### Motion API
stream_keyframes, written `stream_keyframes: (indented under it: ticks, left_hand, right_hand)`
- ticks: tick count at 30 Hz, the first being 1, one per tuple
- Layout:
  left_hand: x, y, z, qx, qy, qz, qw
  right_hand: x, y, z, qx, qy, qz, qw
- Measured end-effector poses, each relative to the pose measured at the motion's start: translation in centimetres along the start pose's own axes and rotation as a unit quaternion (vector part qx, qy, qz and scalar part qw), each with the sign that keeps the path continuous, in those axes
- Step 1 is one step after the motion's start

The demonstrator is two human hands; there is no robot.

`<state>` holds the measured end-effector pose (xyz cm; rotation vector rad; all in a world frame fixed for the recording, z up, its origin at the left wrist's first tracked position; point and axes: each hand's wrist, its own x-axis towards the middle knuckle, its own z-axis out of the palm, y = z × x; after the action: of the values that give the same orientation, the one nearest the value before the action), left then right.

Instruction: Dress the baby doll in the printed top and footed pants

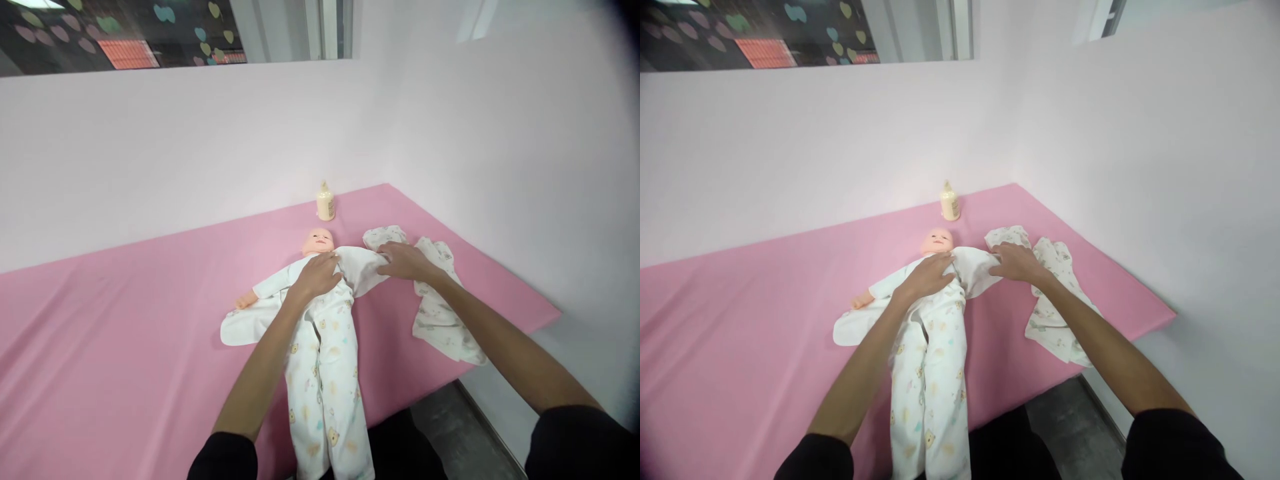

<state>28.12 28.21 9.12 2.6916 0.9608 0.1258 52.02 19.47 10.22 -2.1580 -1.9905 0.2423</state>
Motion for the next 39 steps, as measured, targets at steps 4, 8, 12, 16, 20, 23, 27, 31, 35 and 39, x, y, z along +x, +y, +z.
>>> stream_keyframes:
  ticks: [4, 8, 12, 16, 20, 23, 27, 31, 35, 39]
  left_hand:
    - [0.5, 0.4, 0.5, 0.002, -0.009, 0.027, 1.000]
    - [0.5, 0.3, 1.0, 0.004, -0.011, 0.010, 1.000]
    - [0.4, 0.2, 0.8, -0.003, -0.028, -0.003, 1.000]
    - [0.1, 0.4, 0.4, -0.012, -0.029, -0.004, 1.000]
    - [-0.1, 0.6, 0.2, -0.024, -0.021, 0.000, 0.999]
    - [-0.2, 0.5, 0.2, -0.033, -0.024, -0.016, 0.999]
    - [-0.3, 0.1, 0.0, -0.051, -0.025, -0.003, 0.998]
    - [-0.7, -0.5, -0.5, -0.051, -0.031, 0.013, 0.998]
    - [-0.5, -0.2, -0.8, 0.003, -0.049, 0.019, 0.999]
    - [0.7, 1.1, -0.4, 0.076, -0.025, 0.051, 0.995]
  right_hand:
    - [-0.6, 0.6, 0.1, 0.103, 0.010, 0.017, 0.994]
    - [-1.8, 1.2, -0.3, 0.264, 0.026, 0.068, 0.962]
    - [-2.8, 3.0, 0.6, 0.389, 0.048, 0.128, 0.911]
    - [-3.4, 4.5, 3.3, 0.501, 0.062, 0.191, 0.842]
    - [-4.1, 4.4, 5.3, 0.563, 0.147, 0.226, 0.782]
    - [-4.1, 4.5, 5.4, 0.555, 0.231, 0.228, 0.766]
    - [-2.9, 5.7, 4.0, 0.601, 0.328, 0.179, 0.707]
    - [-1.3, 5.8, 2.8, 0.676, 0.330, 0.145, 0.642]
    - [-0.3, 4.0, 2.3, 0.723, 0.319, 0.150, 0.594]
    - [0.2, 2.8, 2.1, 0.739, 0.312, 0.150, 0.579]
